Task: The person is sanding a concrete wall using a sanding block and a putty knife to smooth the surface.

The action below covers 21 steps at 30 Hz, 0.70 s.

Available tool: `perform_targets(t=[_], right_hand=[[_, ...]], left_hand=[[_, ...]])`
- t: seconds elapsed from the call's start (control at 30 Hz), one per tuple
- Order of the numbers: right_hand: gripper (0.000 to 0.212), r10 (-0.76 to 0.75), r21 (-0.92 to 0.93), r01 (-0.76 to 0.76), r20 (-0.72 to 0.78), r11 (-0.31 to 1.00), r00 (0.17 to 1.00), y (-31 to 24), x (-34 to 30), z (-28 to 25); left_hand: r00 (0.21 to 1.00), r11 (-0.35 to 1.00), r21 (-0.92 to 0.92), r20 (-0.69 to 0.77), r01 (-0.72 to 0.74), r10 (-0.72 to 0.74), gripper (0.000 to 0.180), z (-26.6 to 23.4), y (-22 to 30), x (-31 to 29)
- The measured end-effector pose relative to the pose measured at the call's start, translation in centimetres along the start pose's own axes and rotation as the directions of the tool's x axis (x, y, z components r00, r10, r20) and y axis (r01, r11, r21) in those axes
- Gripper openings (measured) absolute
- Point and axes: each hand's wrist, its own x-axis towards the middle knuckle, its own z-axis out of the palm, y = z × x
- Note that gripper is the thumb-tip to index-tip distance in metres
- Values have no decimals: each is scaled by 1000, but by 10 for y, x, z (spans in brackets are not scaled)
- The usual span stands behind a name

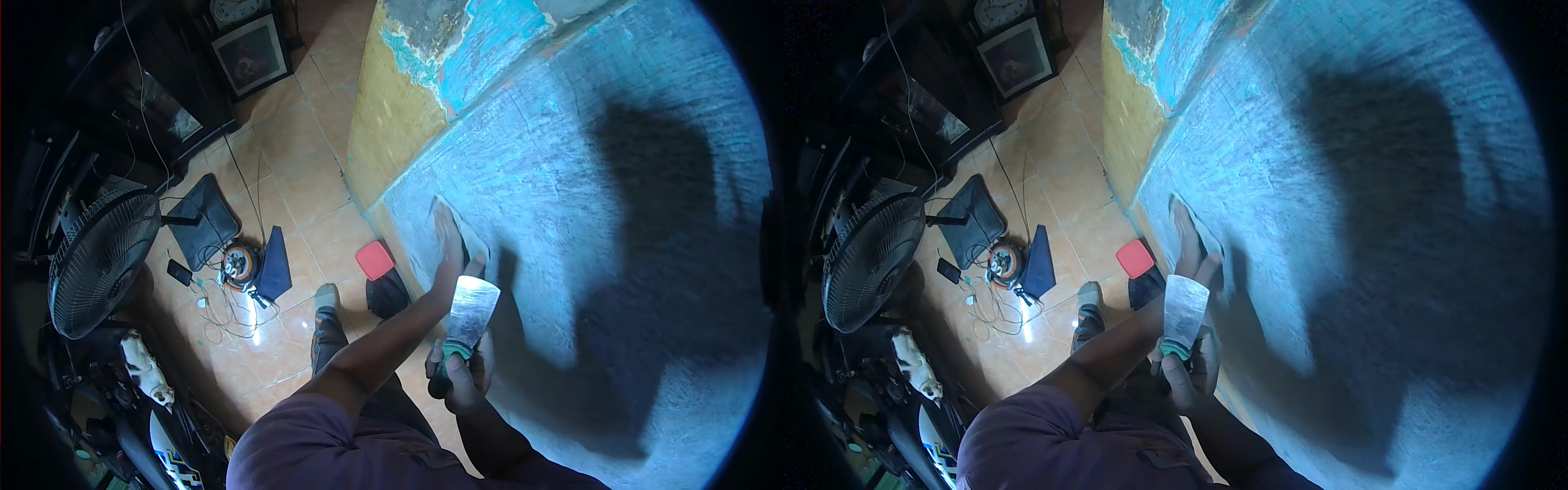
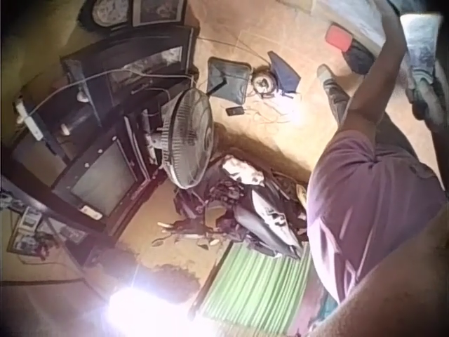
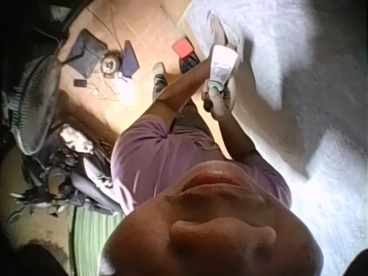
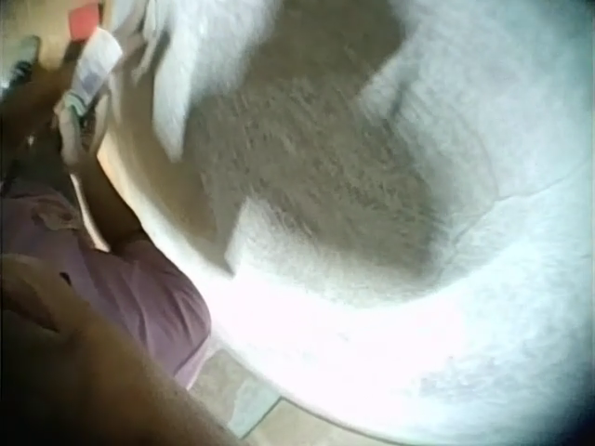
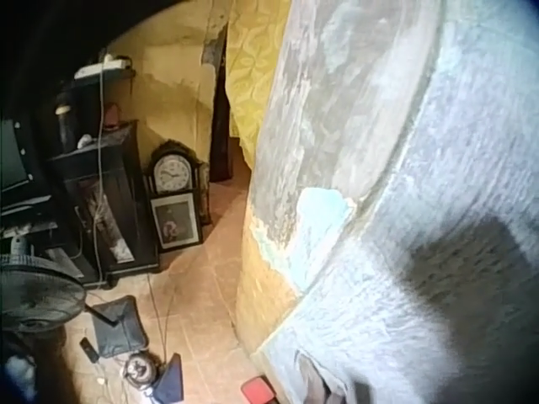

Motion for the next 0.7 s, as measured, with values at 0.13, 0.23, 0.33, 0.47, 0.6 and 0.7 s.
perform_targets(t=[0.13,0.23,0.33,0.47,0.6,0.7], right_hand=[[39,-83,-34,81,-53,996,995,-2,-3,-5],[37,-71,37,72,-37,997,997,5,-11,-9],[37,35,39,-35,-8,999,999,11,-15,-17],[37,20,25,-20,-1,999,1000,12,-15,-26],[36,33,49,-32,-20,998,999,11,-15,-30],[39,43,39,-42,-13,998,999,12,-18,-31]], left_hand=[[996,996,-83,-80,-40,33,100,-2,24,31],[995,995,15,-15,-96,96,101,8,23,13],[998,1000,19,-60,-20,21,102,15,-8,-12],[994,998,-56,-109,-4,-3,100,10,-2,8],[996,996,-4,-24,-85,85,104,6,23,16],[998,998,8,3,-68,68,102,16,3,-12]])
